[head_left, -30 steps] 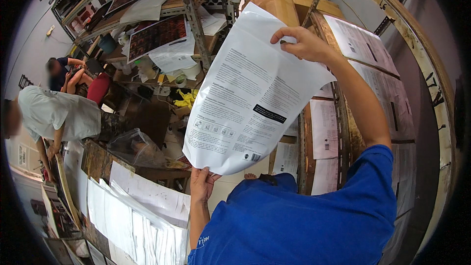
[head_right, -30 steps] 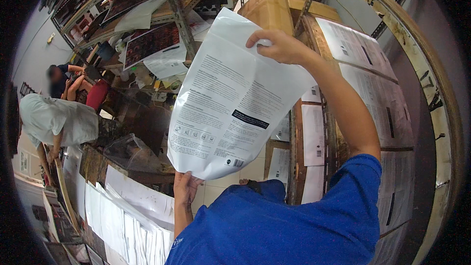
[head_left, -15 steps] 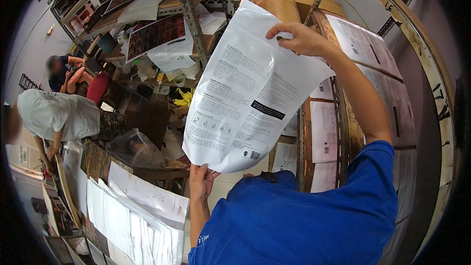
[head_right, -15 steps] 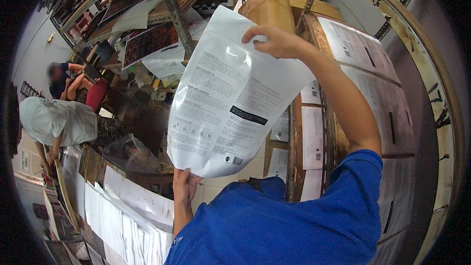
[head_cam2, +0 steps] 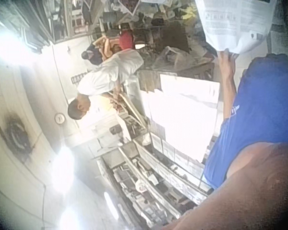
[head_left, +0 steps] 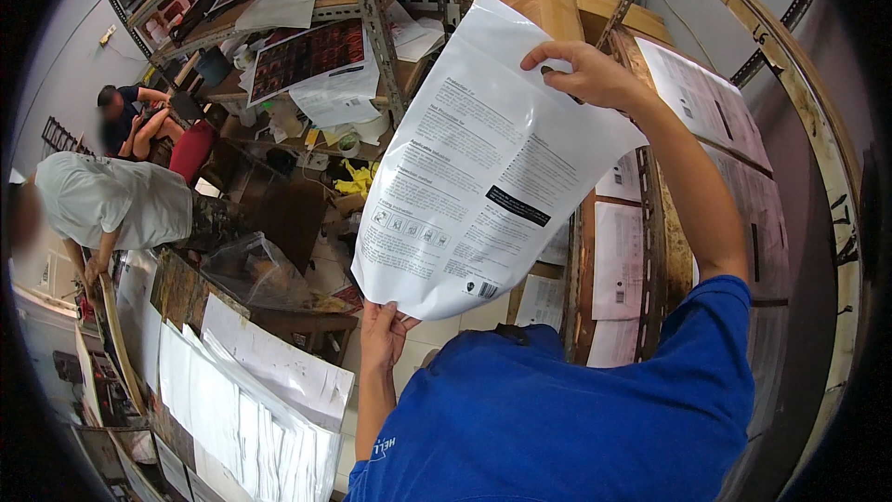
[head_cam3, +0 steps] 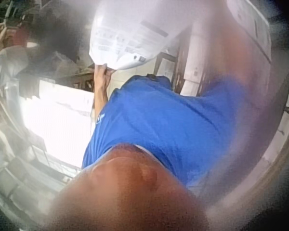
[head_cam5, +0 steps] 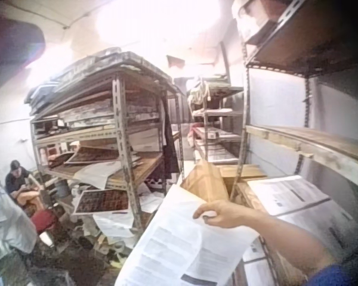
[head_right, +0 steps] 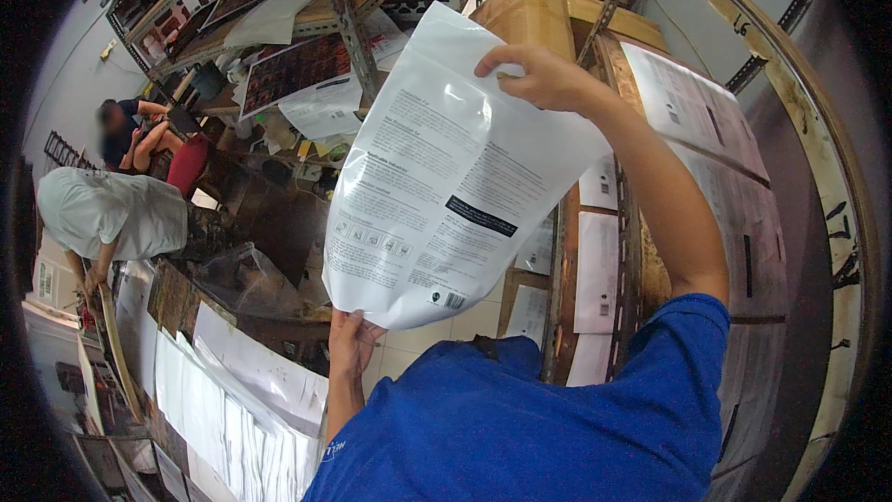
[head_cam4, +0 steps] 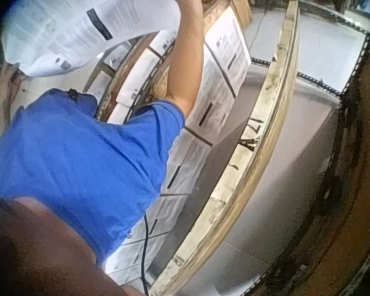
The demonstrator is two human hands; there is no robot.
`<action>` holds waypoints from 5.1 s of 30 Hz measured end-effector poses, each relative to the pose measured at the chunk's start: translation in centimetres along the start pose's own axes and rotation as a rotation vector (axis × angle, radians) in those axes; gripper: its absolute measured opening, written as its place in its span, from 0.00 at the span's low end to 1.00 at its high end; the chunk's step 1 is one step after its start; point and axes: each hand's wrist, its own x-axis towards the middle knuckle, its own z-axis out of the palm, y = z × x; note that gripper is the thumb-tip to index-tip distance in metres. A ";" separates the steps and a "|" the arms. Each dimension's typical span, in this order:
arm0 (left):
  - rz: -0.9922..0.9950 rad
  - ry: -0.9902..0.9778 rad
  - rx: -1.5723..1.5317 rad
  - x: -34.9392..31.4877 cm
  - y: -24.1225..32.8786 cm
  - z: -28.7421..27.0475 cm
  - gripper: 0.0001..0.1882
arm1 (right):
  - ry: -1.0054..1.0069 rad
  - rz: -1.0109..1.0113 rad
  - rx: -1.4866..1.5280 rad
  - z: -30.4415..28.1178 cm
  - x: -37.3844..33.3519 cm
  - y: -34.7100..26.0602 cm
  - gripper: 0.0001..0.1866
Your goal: The person repeatedly picks up white poly mailers from a table, opens them, and places them into slots on a nearby shelf. Another person works at a separate table in the background.
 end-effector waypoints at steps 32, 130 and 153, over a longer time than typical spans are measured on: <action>0.013 0.006 -0.010 1.0 0.1 0.9 0.24 | 0.036 -0.190 -0.002 0.0 1.6 3.4 0.16; 0.101 0.233 0.144 3.4 -0.4 0.2 0.24 | -0.046 -0.070 -0.129 0.7 1.7 6.0 0.26; -0.501 0.289 0.562 -9.1 -8.5 -11.3 0.22 | 0.447 0.310 0.414 26.8 -17.3 7.7 0.14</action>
